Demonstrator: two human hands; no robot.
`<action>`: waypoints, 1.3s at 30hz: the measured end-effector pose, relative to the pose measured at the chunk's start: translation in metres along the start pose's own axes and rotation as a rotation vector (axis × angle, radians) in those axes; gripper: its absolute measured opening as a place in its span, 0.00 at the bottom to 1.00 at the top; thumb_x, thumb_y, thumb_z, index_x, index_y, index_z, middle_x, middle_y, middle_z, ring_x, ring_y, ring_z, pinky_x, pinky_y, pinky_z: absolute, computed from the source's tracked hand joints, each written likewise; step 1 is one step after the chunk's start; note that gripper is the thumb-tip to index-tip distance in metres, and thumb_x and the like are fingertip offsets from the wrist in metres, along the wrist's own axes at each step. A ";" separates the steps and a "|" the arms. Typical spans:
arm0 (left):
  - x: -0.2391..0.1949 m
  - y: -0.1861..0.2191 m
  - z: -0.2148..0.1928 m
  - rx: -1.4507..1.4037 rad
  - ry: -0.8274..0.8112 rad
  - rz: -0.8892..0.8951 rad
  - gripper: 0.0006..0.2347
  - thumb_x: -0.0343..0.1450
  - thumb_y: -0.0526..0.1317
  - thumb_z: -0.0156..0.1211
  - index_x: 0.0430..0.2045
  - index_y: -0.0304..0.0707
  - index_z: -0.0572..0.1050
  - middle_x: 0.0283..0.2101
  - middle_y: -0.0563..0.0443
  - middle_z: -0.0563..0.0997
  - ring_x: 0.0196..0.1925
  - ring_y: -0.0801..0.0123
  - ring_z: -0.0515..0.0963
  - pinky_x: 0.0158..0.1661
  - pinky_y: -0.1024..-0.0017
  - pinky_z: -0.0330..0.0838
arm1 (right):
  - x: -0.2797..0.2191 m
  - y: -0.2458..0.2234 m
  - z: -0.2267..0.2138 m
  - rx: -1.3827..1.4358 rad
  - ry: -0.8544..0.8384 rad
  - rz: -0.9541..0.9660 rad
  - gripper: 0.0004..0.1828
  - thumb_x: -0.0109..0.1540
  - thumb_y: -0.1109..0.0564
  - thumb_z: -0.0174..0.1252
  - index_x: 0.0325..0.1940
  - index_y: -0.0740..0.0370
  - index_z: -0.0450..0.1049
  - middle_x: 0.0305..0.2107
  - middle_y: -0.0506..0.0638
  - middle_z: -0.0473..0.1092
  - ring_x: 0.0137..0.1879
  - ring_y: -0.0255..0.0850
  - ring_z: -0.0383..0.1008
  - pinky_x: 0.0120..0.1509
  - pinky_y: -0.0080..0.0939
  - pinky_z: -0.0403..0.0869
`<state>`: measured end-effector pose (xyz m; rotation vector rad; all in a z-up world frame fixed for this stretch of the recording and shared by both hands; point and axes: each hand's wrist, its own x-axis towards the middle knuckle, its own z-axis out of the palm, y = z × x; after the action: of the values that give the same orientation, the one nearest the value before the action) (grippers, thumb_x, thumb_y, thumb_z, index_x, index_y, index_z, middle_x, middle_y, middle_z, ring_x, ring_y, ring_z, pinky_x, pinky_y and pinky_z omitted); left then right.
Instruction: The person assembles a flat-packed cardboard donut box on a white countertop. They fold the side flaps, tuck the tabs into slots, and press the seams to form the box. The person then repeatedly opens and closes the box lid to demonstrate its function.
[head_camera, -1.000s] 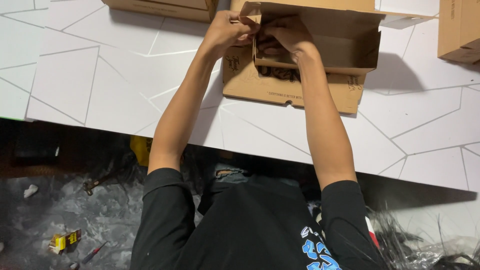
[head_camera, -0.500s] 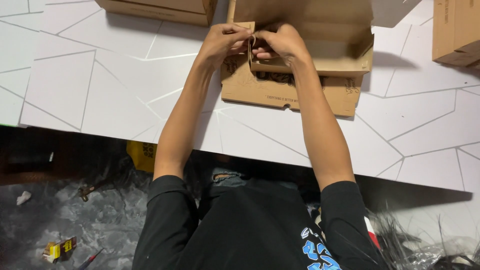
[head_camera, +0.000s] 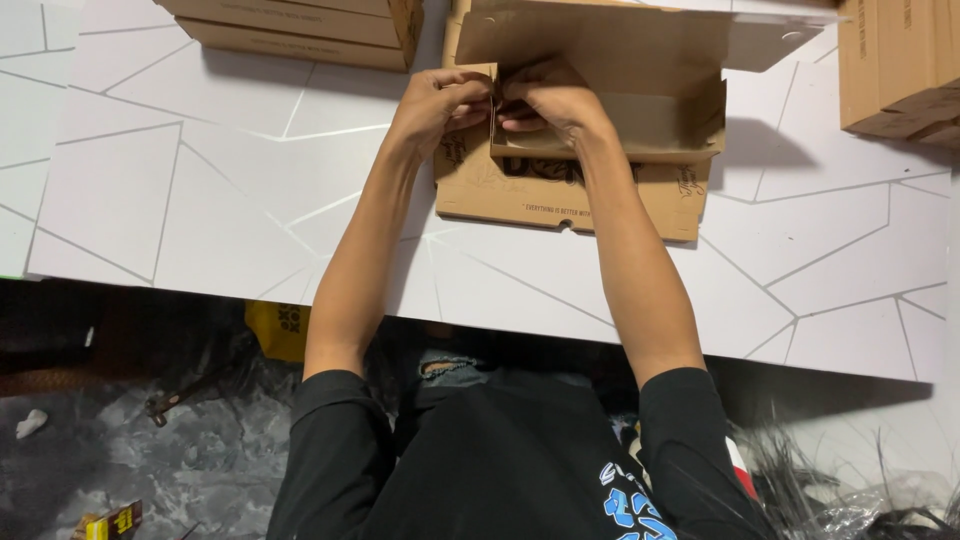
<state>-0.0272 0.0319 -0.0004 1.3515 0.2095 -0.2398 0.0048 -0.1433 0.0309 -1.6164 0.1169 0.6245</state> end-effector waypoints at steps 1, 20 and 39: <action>0.004 -0.004 -0.002 0.000 -0.003 0.003 0.04 0.67 0.35 0.67 0.30 0.32 0.82 0.34 0.48 0.85 0.37 0.70 0.86 0.45 0.76 0.85 | -0.004 -0.004 0.001 0.000 0.003 -0.003 0.03 0.61 0.65 0.58 0.38 0.69 0.76 0.30 0.59 0.78 0.29 0.41 0.80 0.32 0.28 0.84; 0.004 -0.021 0.003 0.424 0.183 0.393 0.12 0.68 0.43 0.72 0.16 0.41 0.75 0.21 0.60 0.78 0.23 0.81 0.74 0.25 0.77 0.73 | -0.030 -0.006 -0.024 -0.860 0.133 -0.278 0.17 0.63 0.55 0.53 0.54 0.49 0.79 0.38 0.45 0.80 0.33 0.34 0.74 0.37 0.37 0.71; 0.114 -0.103 0.241 0.868 -0.106 0.635 0.13 0.71 0.44 0.50 0.29 0.35 0.80 0.27 0.41 0.82 0.35 0.48 0.84 0.36 0.58 0.74 | -0.034 0.079 -0.226 -0.188 0.526 -0.242 0.14 0.67 0.57 0.58 0.49 0.72 0.76 0.35 0.66 0.76 0.42 0.50 0.82 0.45 0.42 0.82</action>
<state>0.0549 -0.2306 -0.0794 2.1742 -0.4715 0.1641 0.0155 -0.3791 -0.0201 -1.9124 0.2494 0.0134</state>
